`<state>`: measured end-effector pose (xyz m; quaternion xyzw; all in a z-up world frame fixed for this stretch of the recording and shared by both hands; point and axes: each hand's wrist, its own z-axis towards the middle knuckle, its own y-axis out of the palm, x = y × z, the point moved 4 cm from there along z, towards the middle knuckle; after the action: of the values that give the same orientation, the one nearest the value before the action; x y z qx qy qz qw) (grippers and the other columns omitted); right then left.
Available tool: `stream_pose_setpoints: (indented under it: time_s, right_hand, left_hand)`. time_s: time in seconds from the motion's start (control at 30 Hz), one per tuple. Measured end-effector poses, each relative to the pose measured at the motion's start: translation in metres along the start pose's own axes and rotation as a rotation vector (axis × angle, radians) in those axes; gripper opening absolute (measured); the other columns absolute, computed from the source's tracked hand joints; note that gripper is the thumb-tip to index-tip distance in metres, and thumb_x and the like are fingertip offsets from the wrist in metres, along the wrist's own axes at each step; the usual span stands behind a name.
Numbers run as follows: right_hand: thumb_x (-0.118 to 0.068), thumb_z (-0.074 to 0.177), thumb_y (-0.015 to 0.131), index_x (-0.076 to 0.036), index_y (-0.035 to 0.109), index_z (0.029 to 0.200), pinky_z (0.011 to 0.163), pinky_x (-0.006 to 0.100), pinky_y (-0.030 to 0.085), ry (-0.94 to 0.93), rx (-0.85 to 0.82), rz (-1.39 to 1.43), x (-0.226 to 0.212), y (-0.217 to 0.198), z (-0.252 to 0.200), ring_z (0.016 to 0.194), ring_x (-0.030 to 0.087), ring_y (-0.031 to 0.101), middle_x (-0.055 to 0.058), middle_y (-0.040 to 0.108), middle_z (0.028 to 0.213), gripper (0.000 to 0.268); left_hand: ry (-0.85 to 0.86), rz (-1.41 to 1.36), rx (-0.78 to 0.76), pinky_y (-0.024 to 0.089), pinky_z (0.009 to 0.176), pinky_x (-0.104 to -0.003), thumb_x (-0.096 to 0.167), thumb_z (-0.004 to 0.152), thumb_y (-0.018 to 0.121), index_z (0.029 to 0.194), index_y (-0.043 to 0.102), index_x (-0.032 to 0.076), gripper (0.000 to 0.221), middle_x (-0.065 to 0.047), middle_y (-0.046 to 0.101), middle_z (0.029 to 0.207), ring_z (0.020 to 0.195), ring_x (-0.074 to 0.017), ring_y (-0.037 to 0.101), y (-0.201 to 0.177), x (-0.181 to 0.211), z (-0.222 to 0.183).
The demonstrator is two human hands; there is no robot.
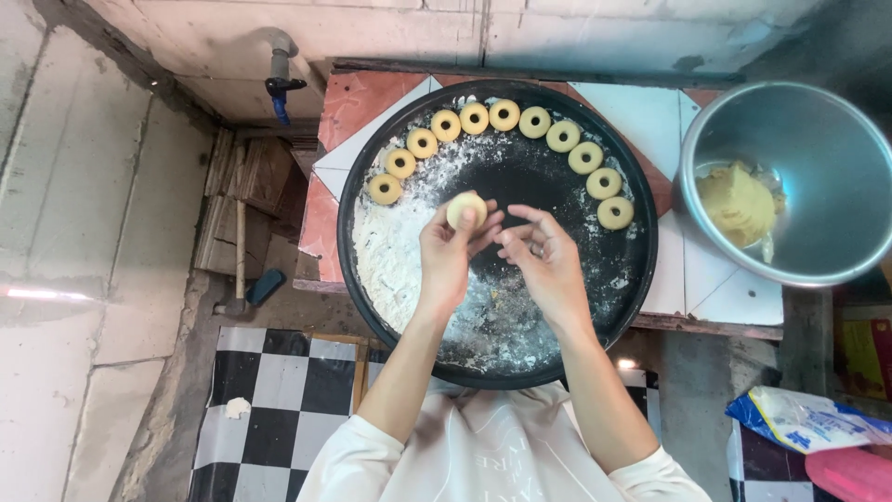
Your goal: Shaping small portions of dough into rings and placing them on a floured tray.
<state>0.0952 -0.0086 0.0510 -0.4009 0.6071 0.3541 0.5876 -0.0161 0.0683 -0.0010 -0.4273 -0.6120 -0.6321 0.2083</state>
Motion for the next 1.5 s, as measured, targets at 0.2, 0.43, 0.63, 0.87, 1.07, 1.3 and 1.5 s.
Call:
stream_pose_setpoints:
  time_s: [0.2, 0.43, 0.63, 0.87, 1.07, 1.3, 1.5]
  right_hand:
    - [-0.005, 0.095, 0.067, 0.001, 0.062, 0.129, 0.081, 0.038, 0.061, 0.027, 0.058, 0.089, 0.013, 0.004, 0.004, 0.089, 0.024, 0.068, 0.02, 0.067, 0.102, 0.035]
    - [-0.002, 0.089, 0.073, 0.004, 0.055, 0.136, 0.085, 0.036, 0.063, 0.032, 0.046, 0.247, 0.02, 0.007, 0.002, 0.087, 0.022, 0.071, 0.021, 0.068, 0.1, 0.051]
    - [0.001, 0.083, 0.078, 0.003, 0.052, 0.138, 0.073, 0.034, 0.066, 0.054, 0.04, 0.382, 0.031, -0.005, 0.005, 0.078, 0.021, 0.073, 0.021, 0.07, 0.094, 0.061]
    - [0.003, 0.075, 0.082, 0.005, 0.049, 0.139, 0.065, 0.032, 0.068, 0.085, -0.076, 0.432, 0.024, 0.0, 0.004, 0.077, 0.019, 0.071, 0.021, 0.071, 0.099, 0.072]
    - [0.0, 0.07, 0.089, 0.004, 0.057, 0.128, 0.069, 0.031, 0.066, 0.075, -0.062, 0.417, 0.042, 0.008, 0.005, 0.079, 0.021, 0.073, 0.023, 0.074, 0.097, 0.067]
    - [-0.001, 0.077, 0.085, 0.007, 0.056, 0.127, 0.071, 0.035, 0.066, 0.062, -0.031, 0.431, 0.042, 0.006, 0.01, 0.081, 0.025, 0.074, 0.025, 0.074, 0.098, 0.059]
    - [-0.001, 0.081, 0.081, 0.008, 0.055, 0.128, 0.068, 0.038, 0.066, 0.075, -0.017, 0.472, 0.037, 0.007, 0.008, 0.079, 0.029, 0.076, 0.024, 0.073, 0.093, 0.054]
  left_hand:
    - [-0.006, 0.151, -0.017, 0.054, 0.101, -0.043, 0.016, 0.1, 0.065, 0.109, 0.07, 0.0, 0.019, -0.02, 0.075, 0.108, 0.109, -0.0263, 0.069, -0.006, -0.009, -0.003]
    - [0.07, 0.297, -0.079, 0.047, 0.108, -0.04, 0.022, 0.105, 0.057, 0.106, 0.072, 0.003, 0.024, -0.016, 0.073, 0.119, 0.121, -0.0215, 0.063, 0.025, 0.011, -0.026]
    - [0.207, 0.431, -0.452, 0.028, 0.12, -0.054, 0.007, 0.085, 0.071, 0.135, 0.057, 0.001, 0.052, -0.024, 0.052, 0.145, 0.142, -0.0407, 0.042, 0.027, 0.022, -0.025]
    - [0.574, 0.697, -0.494, 0.034, 0.119, -0.048, 0.012, 0.075, 0.09, 0.108, 0.07, 0.01, 0.039, -0.008, 0.059, 0.138, 0.139, -0.0336, 0.046, 0.025, 0.021, -0.014]
    - [0.753, 0.777, -0.363, 0.041, 0.113, -0.049, 0.003, 0.073, 0.084, 0.1, 0.07, 0.012, 0.032, -0.006, 0.067, 0.129, 0.132, -0.0363, 0.055, 0.021, 0.01, -0.017]
    - [0.763, 0.793, -0.316, 0.035, 0.118, -0.049, 0.014, 0.076, 0.087, 0.101, 0.07, 0.014, 0.031, -0.002, 0.068, 0.129, 0.135, -0.034, 0.051, 0.02, 0.018, -0.017]
    - [0.789, 0.807, -0.282, 0.031, 0.12, -0.051, 0.026, 0.077, 0.089, 0.101, 0.07, 0.015, 0.032, -0.002, 0.069, 0.129, 0.136, -0.0352, 0.051, 0.016, 0.023, -0.016]
